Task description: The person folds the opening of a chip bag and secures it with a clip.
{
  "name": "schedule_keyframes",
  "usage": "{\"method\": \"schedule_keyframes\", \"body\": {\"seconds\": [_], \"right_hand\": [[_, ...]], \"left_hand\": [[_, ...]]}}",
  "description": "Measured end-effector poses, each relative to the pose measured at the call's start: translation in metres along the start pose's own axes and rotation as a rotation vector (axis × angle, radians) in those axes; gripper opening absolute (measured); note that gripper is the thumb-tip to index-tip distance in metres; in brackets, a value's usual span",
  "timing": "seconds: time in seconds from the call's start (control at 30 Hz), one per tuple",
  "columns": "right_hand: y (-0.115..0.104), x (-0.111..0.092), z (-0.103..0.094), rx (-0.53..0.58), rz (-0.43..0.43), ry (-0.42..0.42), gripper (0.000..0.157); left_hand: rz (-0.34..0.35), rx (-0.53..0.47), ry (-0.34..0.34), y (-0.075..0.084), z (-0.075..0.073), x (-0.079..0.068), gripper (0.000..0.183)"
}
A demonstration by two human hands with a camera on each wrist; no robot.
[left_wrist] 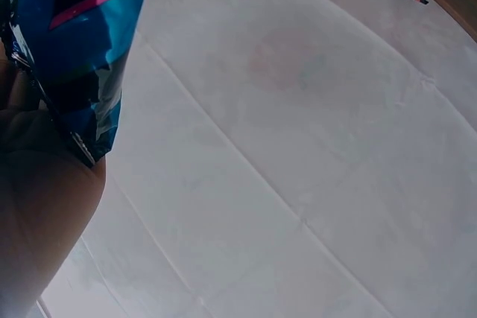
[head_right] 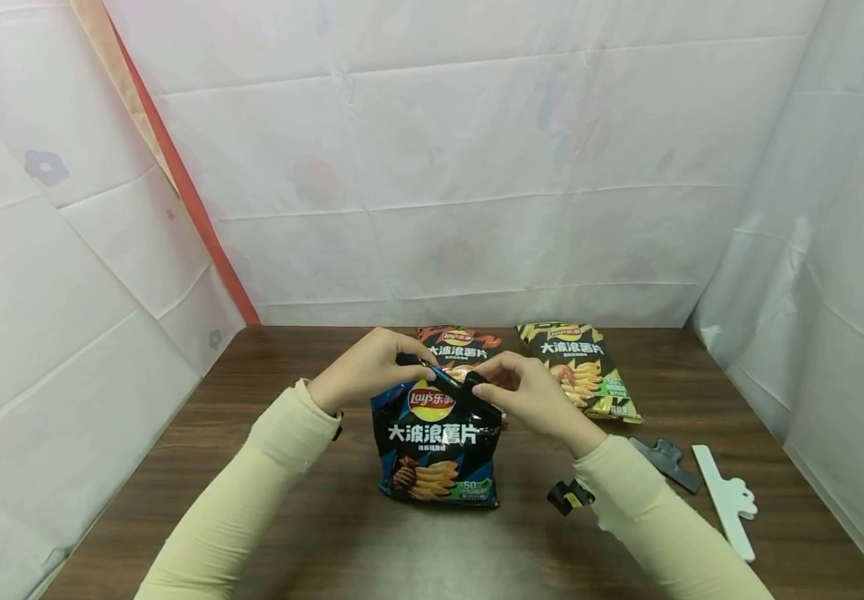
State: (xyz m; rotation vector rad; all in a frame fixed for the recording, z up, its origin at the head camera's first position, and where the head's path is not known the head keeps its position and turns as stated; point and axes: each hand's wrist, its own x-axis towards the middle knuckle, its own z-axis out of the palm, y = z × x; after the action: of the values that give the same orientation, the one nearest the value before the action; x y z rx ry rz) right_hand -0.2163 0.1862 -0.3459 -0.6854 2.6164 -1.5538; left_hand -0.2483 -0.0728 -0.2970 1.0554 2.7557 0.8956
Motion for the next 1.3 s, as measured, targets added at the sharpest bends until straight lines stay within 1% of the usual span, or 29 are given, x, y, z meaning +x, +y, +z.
{"method": "schedule_keyframes", "body": {"seconds": [0.17, 0.33, 0.47, 0.53, 0.73, 0.87, 1.07, 1.2, 1.3], "right_hand": [[0.002, -0.001, 0.0, 0.013, 0.013, 0.0, 0.025], [0.003, -0.002, 0.001, 0.003, 0.021, 0.017, 0.029], [0.006, -0.003, 0.002, 0.032, 0.025, 0.031, 0.034], [0.008, -0.004, 0.003, 0.054, 0.014, 0.036, 0.036], [0.015, -0.009, 0.004, 0.11, -0.072, 0.055, 0.037], [0.019, -0.013, 0.006, 0.154, -0.085, 0.075, 0.039], [0.033, -0.023, 0.013, 0.201, -0.033, 0.107, 0.045], [0.042, -0.028, 0.022, 0.223, -0.004, 0.107, 0.046], [0.046, -0.032, 0.028, 0.221, 0.041, 0.098, 0.049]], "left_hand": [[-0.005, -0.004, -0.003, -0.001, 0.001, 0.001, 0.015], [-0.004, 0.0, -0.002, -0.001, 0.001, 0.001, 0.015], [-0.004, 0.013, 0.002, -0.001, 0.001, 0.001, 0.015], [-0.005, 0.019, 0.002, -0.002, 0.001, 0.001, 0.016], [0.002, 0.02, 0.002, -0.001, 0.002, 0.001, 0.016], [0.0, 0.021, 0.012, -0.001, 0.003, 0.001, 0.015], [0.004, 0.025, 0.013, -0.001, 0.003, 0.0, 0.017], [0.007, 0.027, 0.011, -0.002, 0.003, 0.001, 0.018], [0.007, 0.028, 0.011, -0.001, 0.003, 0.001, 0.018]]}}
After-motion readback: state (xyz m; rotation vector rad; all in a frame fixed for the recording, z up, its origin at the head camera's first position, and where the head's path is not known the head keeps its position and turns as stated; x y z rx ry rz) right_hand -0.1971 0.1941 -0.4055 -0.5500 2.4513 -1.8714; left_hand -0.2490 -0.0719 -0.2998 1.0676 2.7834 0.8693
